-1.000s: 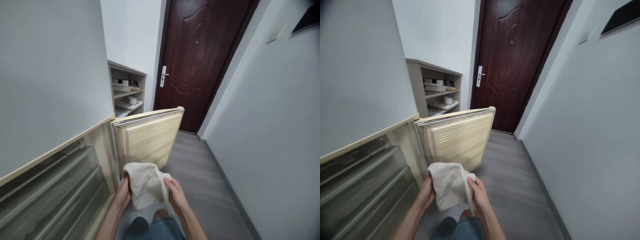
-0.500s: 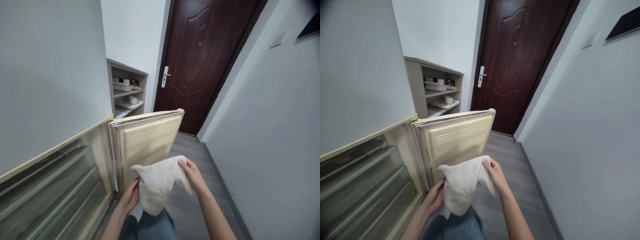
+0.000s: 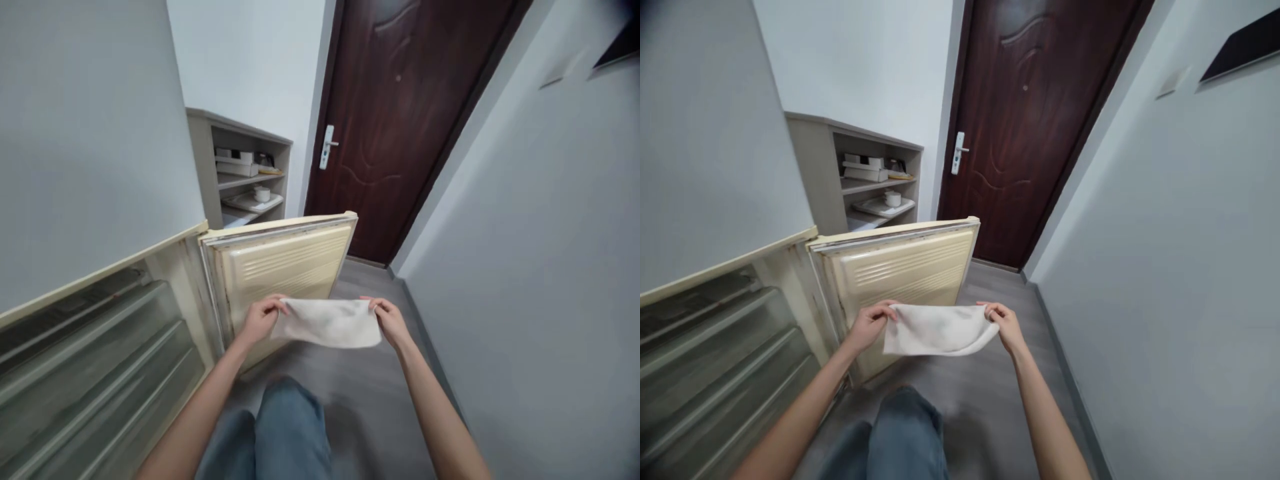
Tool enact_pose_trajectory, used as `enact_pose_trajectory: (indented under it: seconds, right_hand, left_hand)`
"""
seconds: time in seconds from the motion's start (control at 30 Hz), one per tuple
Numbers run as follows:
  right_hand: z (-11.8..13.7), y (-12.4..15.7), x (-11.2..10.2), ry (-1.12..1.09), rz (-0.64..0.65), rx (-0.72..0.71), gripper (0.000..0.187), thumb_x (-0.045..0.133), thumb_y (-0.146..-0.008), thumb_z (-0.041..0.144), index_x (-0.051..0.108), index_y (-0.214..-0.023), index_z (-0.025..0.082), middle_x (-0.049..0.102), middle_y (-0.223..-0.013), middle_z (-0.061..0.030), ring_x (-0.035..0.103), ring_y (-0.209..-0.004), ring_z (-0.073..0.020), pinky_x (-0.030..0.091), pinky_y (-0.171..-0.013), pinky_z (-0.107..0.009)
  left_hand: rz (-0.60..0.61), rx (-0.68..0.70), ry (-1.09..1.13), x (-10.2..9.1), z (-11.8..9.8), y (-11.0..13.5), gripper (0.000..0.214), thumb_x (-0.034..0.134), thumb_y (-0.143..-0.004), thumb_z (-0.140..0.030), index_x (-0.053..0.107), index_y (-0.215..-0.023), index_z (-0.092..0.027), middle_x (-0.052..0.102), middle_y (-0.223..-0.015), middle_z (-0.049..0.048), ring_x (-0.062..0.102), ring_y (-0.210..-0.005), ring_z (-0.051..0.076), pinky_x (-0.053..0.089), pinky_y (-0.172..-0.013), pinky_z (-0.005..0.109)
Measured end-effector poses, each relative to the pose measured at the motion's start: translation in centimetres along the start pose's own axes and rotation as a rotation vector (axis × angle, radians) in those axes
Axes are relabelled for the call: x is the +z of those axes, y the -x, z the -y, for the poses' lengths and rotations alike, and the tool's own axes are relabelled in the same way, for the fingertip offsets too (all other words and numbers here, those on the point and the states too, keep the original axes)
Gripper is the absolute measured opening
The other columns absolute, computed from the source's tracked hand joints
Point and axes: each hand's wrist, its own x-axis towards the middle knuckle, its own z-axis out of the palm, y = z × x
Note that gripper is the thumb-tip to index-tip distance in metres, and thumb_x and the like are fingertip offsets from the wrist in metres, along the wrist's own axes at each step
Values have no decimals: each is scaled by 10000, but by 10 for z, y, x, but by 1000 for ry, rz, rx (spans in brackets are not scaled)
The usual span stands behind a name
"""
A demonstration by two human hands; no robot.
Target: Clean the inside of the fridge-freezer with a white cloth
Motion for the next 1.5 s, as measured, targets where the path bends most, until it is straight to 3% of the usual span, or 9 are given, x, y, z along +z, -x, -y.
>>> enact_pose_trajectory:
  seconds: [0.2, 0.53, 0.67, 0.8, 1.0, 1.13, 1.27, 1.4, 1.5]
  right_hand:
    - [-13, 4, 10, -258, 22, 21, 194, 728, -613, 289, 564, -635, 188, 710, -1041, -49, 632, -838, -158, 449, -680, -232]
    - [-18, -1, 16, -47, -23, 176, 473, 732, -586, 352, 652, -1014, 168, 738, -849, -67, 662, -724, -177, 471, -610, -241]
    - [-33, 8, 27, 95, -65, 349, 284, 663, -627, 372, 677, -769, 127, 717, -701, -68, 604, -564, -154, 404, -502, -230]
    - [-25, 41, 75, -260, -116, 312, 260, 670, -670, 369, 679, -838, 170, 731, -818, -38, 650, -766, -176, 472, -638, -240]
    - [-11, 99, 147, -751, 432, 645, 461, 610, -769, 595, 674, -945, 174, 716, -845, -62, 665, -868, -214, 504, -789, -324]
    - [-16, 98, 154, -719, 427, 743, 372, 643, -766, 532, 662, -751, 161, 659, -615, -23, 657, -674, -185, 516, -692, -292]
    - [-5, 85, 159, -523, 506, 793, 350, 664, -762, 477, 671, -740, 128, 660, -604, -46, 611, -542, -171, 498, -587, -288]
    - [38, 62, 166, -473, 186, 574, 321, 697, -741, 442, 678, -800, 126, 706, -755, -81, 638, -641, -180, 509, -651, -295]
    - [89, 31, 174, -475, -148, 26, 369, 618, -795, 512, 658, -925, 169, 704, -921, -57, 635, -811, -174, 491, -741, -283]
  left_hand:
    - [107, -116, 32, 10, 1, 8, 509, 614, -714, -297, 556, -1210, -202, 673, -1101, 80, 629, -905, 164, 498, -816, 312]
    - [48, -309, -103, 1, 33, 10, 109, 556, -650, -253, 586, -732, -187, 625, -690, 1, 569, -691, 161, 438, -678, 295]
    - [-18, -377, -33, 6, 17, 11, 157, 445, -739, -356, 487, -737, -204, 507, -581, -55, 495, -541, 120, 388, -521, 245]
    - [-82, -362, -42, 28, -9, 19, 155, 435, -780, -342, 480, -732, -201, 463, -584, -64, 459, -539, 95, 349, -510, 218]
    - [296, -212, -260, 67, -54, 49, 192, 446, -834, -333, 583, -835, -200, 667, -790, 26, 606, -741, 164, 442, -667, 286]
    - [483, -116, -330, 59, -85, 73, 219, 449, -836, -242, 629, -960, -221, 703, -1013, 62, 622, -953, 189, 459, -850, 315]
    - [300, -44, -162, 31, -112, 88, 209, 449, -875, -248, 636, -968, -255, 684, -1097, 24, 583, -1087, 146, 400, -994, 273]
    - [50, -44, -54, 3, -116, 96, 110, 484, -845, -189, 563, -893, -250, 587, -927, 1, 575, -882, 118, 461, -826, 250]
    - [-13, -22, -32, -13, -113, 103, 191, 441, -787, -53, 467, -742, -237, 445, -834, -32, 525, -753, 87, 451, -714, 221]
